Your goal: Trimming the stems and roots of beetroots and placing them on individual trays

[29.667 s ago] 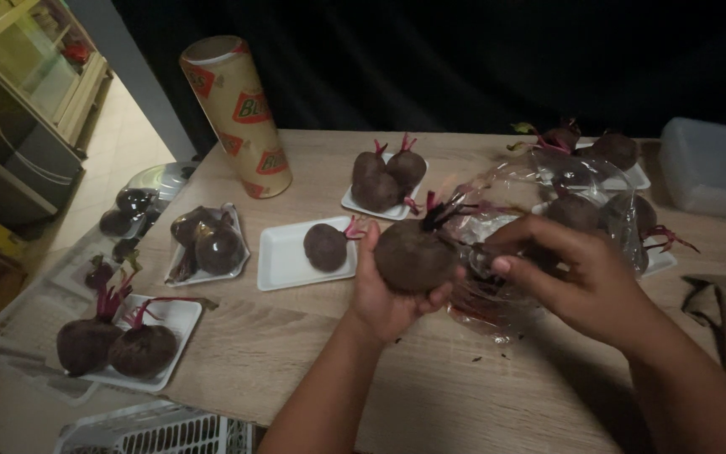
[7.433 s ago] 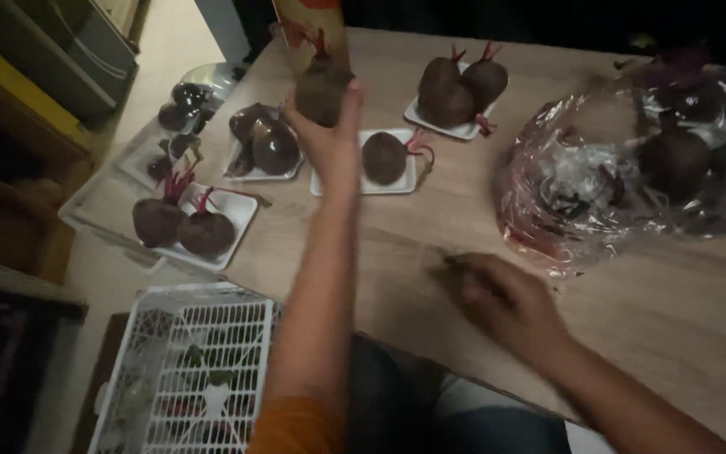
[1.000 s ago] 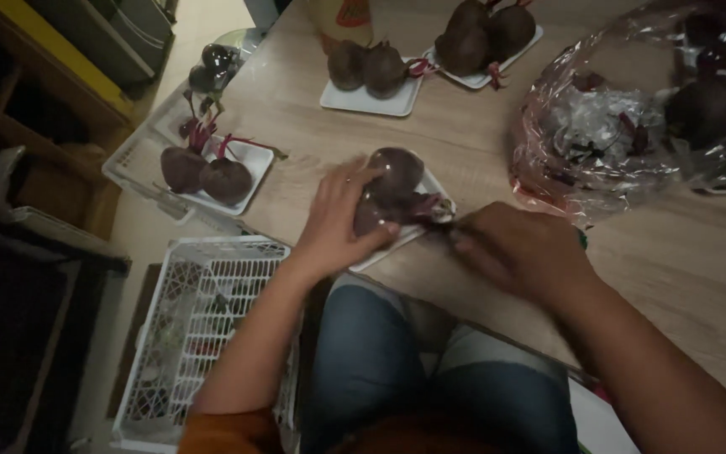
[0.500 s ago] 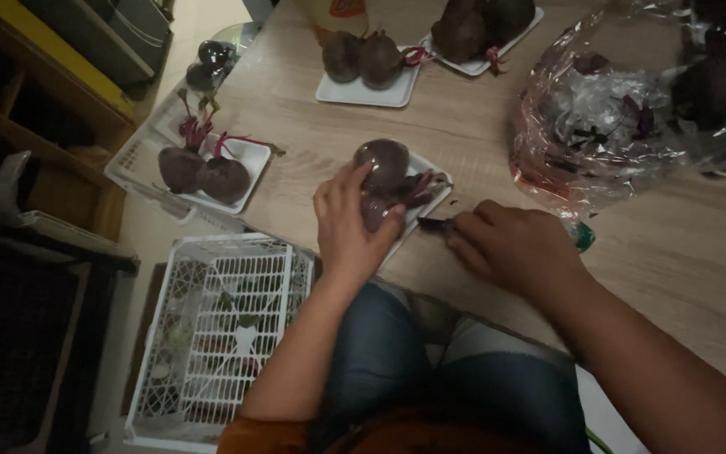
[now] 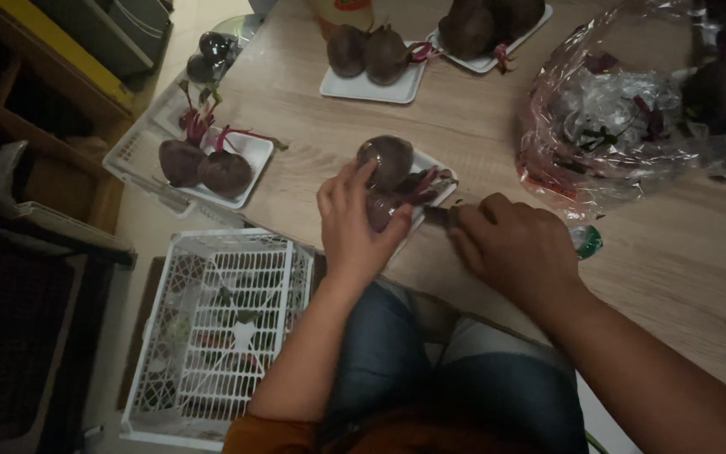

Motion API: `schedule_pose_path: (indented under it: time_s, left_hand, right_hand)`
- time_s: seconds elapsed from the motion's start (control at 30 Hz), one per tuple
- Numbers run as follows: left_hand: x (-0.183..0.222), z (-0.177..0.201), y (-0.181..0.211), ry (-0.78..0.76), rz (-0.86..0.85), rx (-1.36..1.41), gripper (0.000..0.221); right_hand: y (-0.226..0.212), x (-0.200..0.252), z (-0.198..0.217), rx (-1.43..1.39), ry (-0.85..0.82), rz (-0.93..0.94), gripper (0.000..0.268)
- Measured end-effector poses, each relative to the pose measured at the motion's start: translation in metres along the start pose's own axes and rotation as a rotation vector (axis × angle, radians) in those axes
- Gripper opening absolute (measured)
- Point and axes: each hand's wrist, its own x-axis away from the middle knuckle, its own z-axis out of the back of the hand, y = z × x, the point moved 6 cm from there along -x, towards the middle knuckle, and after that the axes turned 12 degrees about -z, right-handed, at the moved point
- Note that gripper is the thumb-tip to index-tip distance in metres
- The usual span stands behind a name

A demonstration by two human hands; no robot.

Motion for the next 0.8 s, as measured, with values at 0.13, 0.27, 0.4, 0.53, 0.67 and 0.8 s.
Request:
schedule_pose_path:
  time_s: [0.13, 0.27, 0.4, 0.53, 0.67, 0.8]
  left_hand:
    - [-0.001, 0.0, 0.003, -0.011, -0.004, -0.037, 0.079]
    - [-0.002, -0.001, 0.007, -0.013, -0.021, -0.09, 0.083]
    - [-0.003, 0.0, 0.009, -0.007, -0.014, -0.087, 0.083]
    - [-0.004, 0.003, 0.015, 0.004, -0.027, -0.095, 0.082]
    - [-0.006, 0.004, 0.017, 0.001, -0.046, -0.091, 0.081]
    - [-0.01, 0.006, 0.02, -0.029, -0.03, -0.046, 0.077]
  right_hand:
    - [-0.001, -0.001, 0.001, 0.051, 0.064, -0.025, 0.022]
    - [-0.002, -0.005, 0.006, 0.04, 0.073, -0.061, 0.018]
    - [0.001, -0.006, 0.006, 0.11, 0.127, -0.065, 0.02]
    - [0.003, -0.01, 0.006, 0.134, 0.179, -0.079, 0.014]
    - [0.009, -0.012, 0.003, 0.085, 0.185, -0.094, 0.012]
    - [0.009, -0.015, 0.008, 0.068, 0.184, -0.106, 0.014]
